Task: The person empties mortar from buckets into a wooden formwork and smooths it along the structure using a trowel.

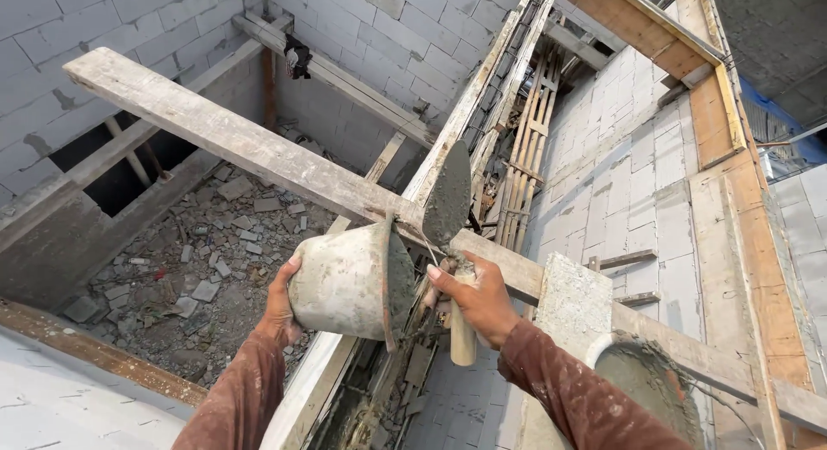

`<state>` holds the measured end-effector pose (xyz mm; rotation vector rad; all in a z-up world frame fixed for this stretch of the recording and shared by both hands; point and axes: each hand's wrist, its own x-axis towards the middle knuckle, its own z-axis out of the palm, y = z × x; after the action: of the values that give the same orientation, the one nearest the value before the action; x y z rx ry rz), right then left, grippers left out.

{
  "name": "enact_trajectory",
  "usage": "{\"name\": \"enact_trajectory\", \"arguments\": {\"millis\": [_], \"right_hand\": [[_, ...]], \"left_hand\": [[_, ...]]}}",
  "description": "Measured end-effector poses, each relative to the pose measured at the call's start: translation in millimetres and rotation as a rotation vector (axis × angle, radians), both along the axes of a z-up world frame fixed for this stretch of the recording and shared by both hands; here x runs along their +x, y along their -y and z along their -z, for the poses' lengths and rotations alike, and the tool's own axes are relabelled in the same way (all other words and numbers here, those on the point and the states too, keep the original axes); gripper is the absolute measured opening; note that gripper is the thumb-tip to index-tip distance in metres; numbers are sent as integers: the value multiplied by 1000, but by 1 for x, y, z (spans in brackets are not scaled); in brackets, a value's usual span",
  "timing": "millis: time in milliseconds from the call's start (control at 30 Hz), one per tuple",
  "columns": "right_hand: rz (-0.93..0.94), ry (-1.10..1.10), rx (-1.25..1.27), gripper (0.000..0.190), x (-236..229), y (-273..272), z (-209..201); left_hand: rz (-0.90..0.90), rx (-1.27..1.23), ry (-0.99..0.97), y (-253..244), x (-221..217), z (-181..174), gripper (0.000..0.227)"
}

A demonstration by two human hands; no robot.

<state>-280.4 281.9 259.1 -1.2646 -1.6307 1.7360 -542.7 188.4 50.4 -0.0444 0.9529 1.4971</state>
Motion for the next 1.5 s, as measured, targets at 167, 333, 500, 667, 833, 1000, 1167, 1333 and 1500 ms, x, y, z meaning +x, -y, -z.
{"name": "enact_trajectory", "arguments": {"millis": [167,333,500,667,833,1000,1167,1333,1500], "right_hand": [[20,27,-15,40,-2,-14,14],[78,18,-63,28,16,6,18],[158,-56,-123,23,48,50,31],[239,-94,-231,24,84,99,58],[160,-32,-172,29,90,128,58],[225,-89,-221,35,96,140,60],[258,-119,-191,41,94,121,60],[328,-94,-242,40,101,108,89],[339,-137,-285,41,115,103,87]], "left_hand": [[71,-60,-118,-20,-8,-15,87],[165,-37,-188,-23,-17,-3,91],[239,-102,-348,-3,-5,-52,92],[299,-96,-478,34,4,-59,91],[304,-170,-482,55,20,-81,89],[272,-179,-567,56,29,-86,89],[266,-255,-598,55,49,-118,90],[219,-299,-664,39,47,-92,96],[186,-293,-610,50,34,-44,93]]}}
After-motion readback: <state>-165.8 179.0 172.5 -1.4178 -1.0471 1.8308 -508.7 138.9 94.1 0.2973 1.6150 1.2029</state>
